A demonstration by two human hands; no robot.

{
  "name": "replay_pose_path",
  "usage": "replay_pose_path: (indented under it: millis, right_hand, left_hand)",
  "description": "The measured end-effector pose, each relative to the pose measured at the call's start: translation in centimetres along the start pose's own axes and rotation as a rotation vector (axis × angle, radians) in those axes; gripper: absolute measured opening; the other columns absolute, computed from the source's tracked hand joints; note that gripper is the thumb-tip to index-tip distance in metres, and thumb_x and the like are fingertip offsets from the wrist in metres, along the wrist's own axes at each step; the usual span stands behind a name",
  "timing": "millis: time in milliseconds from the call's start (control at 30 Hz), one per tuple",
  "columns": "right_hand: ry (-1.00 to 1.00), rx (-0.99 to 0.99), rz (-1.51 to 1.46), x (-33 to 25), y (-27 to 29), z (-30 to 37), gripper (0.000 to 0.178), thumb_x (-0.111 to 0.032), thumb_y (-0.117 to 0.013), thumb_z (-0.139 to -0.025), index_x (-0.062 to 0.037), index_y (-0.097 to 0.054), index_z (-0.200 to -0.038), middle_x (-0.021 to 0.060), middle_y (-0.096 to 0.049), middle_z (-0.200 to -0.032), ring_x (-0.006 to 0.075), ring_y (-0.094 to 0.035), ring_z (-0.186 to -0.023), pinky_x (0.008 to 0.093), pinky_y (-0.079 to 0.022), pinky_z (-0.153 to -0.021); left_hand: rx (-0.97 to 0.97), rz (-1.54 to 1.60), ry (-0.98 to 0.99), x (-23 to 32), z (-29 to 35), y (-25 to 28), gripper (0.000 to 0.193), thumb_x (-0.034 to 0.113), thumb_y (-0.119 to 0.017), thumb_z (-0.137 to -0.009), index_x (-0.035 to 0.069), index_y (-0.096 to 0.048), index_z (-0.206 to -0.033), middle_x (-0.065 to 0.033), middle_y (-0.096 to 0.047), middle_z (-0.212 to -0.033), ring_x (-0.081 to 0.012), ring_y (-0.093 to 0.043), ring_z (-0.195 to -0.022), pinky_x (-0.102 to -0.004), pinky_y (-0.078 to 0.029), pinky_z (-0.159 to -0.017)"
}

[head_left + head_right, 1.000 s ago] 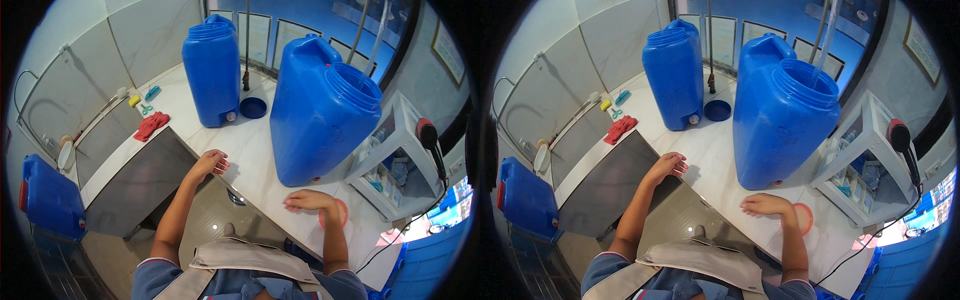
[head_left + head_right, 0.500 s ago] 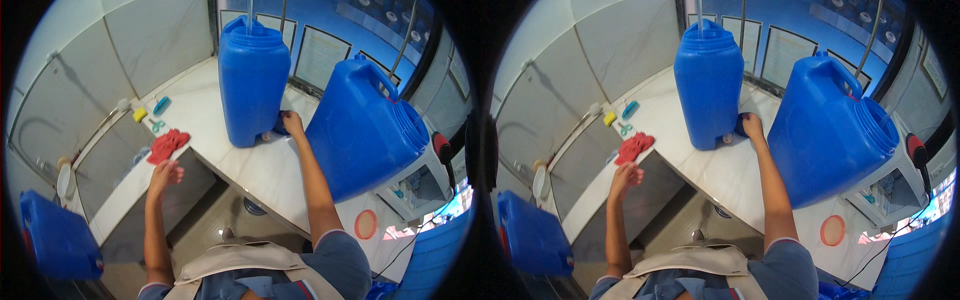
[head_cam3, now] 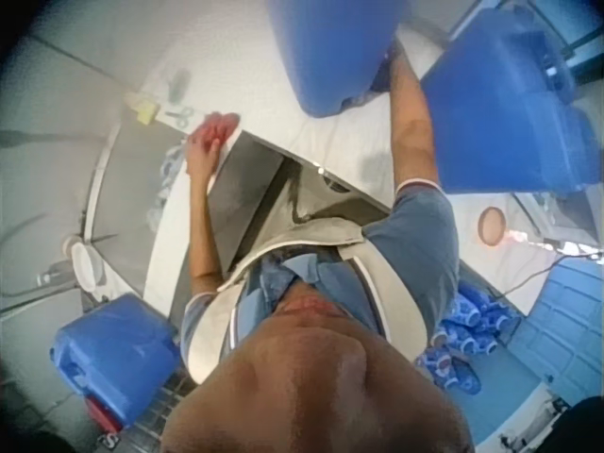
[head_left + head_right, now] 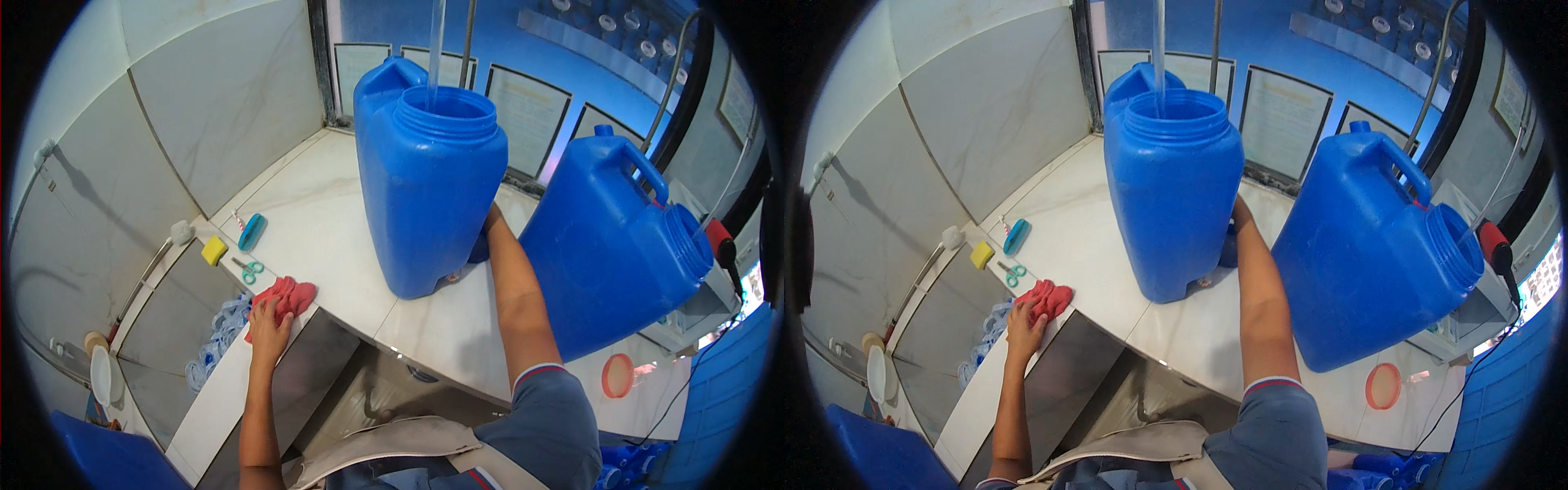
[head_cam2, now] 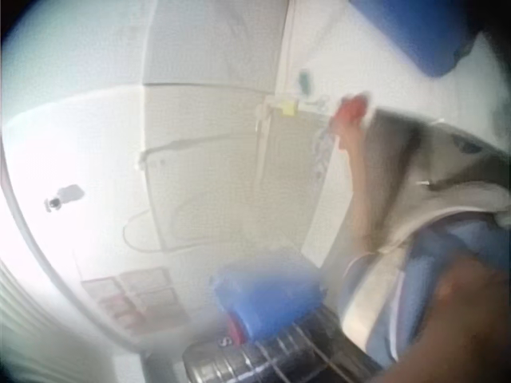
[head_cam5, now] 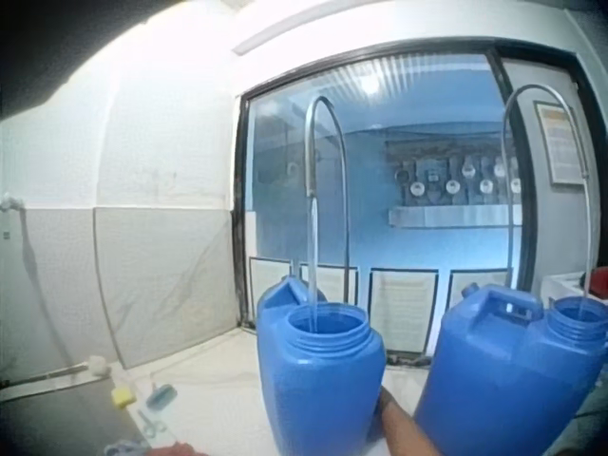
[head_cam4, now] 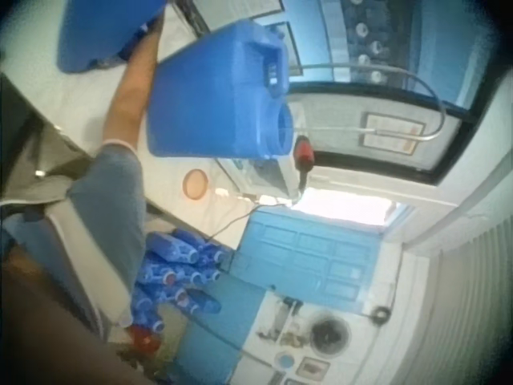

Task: The person seals the openings of large blue plastic containers by placing shrink-wrap bands over the rims and using a heat gun to shrink them. They also wipe the work surface with a cloth and handle container caps and lids.

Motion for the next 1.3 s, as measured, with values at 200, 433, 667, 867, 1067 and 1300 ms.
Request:
replay_pose_path:
  millis: [200, 433, 667, 867, 1067, 1300]
  right_hand:
    - [-0.023, -0.12, 0.453, 0.0, 0.6, -1.0, 0.028, -0.016, -0.054, -0.08, 0.0023, -0.063, -0.099, 0.0211, -0.065, -0.096, 0.0281, -0.064, -0.086, 0.0335, -0.048, -0.072]
    - [0.134, -0.326, 1.383, 4.0, 1.7, 11.4, 0.021, -0.01, -0.055, -0.08, 0.0001, -0.063, -0.097, 0.0204, -0.063, -0.098, 0.032, -0.059, -0.094, 0.0361, -0.045, -0.078]
    - [0.256, -0.05, 1.191, 1.4, 2.3, 15.2, 0.009, -0.007, -0.054, -0.084, 0.0011, -0.055, -0.087, 0.0187, -0.059, -0.09, 0.0358, -0.055, -0.085, 0.0399, -0.043, -0.075]
    - [-0.01, 0.263, 0.519, -7.5, 3.6, 21.4, 0.014, -0.014, -0.054, -0.09, -0.0006, -0.052, -0.094, 0.0089, -0.057, -0.082, 0.0181, -0.053, -0.071, 0.0319, -0.043, -0.065]
    - [-0.074, 0.178, 0.521, -16.9, 2.0, 32.5, 0.008, -0.011, -0.051, -0.092, -0.0029, -0.05, -0.094, 0.003, -0.049, -0.077, 0.0113, -0.046, -0.072, 0.0255, -0.04, -0.065]
    - [-0.257, 0.219, 0.397, -16.0, 4.1, 44.2, 0.007, -0.007, -0.053, -0.091, -0.0027, -0.049, -0.094, 0.0024, -0.046, -0.084, 0.0092, -0.045, -0.076, 0.0237, -0.039, -0.069]
  left_hand:
    - [-0.257, -0.271, 0.358, 1.0, -3.6, -2.9, 0.082, 0.059, -0.06, -0.074, 0.028, -0.027, -0.142, -0.0238, -0.016, -0.147, -0.0552, -0.018, -0.129, -0.0678, -0.02, -0.098]
    - [-0.022, -0.203, 0.049, 1.9, -3.6, -6.4, 0.038, 0.023, -0.059, -0.079, 0.009, -0.054, -0.114, -0.0141, -0.057, -0.106, -0.0333, -0.051, -0.105, -0.0513, -0.043, -0.08]
    - [-0.14, -0.069, -0.485, 18.3, 6.3, -9.8, 0.04, 0.017, -0.064, -0.076, 0.007, -0.058, -0.114, -0.0144, -0.056, -0.103, -0.0335, -0.053, -0.09, -0.0439, -0.046, -0.078]
    - [-0.184, 0.034, -0.543, 28.2, 7.0, -12.1, 0.039, 0.012, -0.063, -0.073, 0.003, -0.056, -0.111, -0.0148, -0.053, -0.098, -0.0321, -0.053, -0.085, -0.0404, -0.048, -0.068]
    - [-0.007, -0.098, -0.449, 38.0, -3.8, -21.5, 0.042, 0.013, -0.057, -0.076, 0.002, -0.051, -0.117, -0.0206, -0.05, -0.113, -0.0374, -0.049, -0.103, -0.0409, -0.042, -0.089]
    - [-0.139, 0.025, -0.427, 38.0, -5.7, -29.8, 0.04, 0.034, -0.052, -0.085, 0.022, -0.051, -0.123, -0.0171, -0.037, -0.14, -0.0486, -0.019, -0.132, -0.0706, -0.006, -0.101]
Point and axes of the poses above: each hand's wrist, its own z-axis away from the middle knuckle, its own y-axis out of the back of the hand, x = y × z, the point moved 3 cm from there along -z, towards the middle knuckle
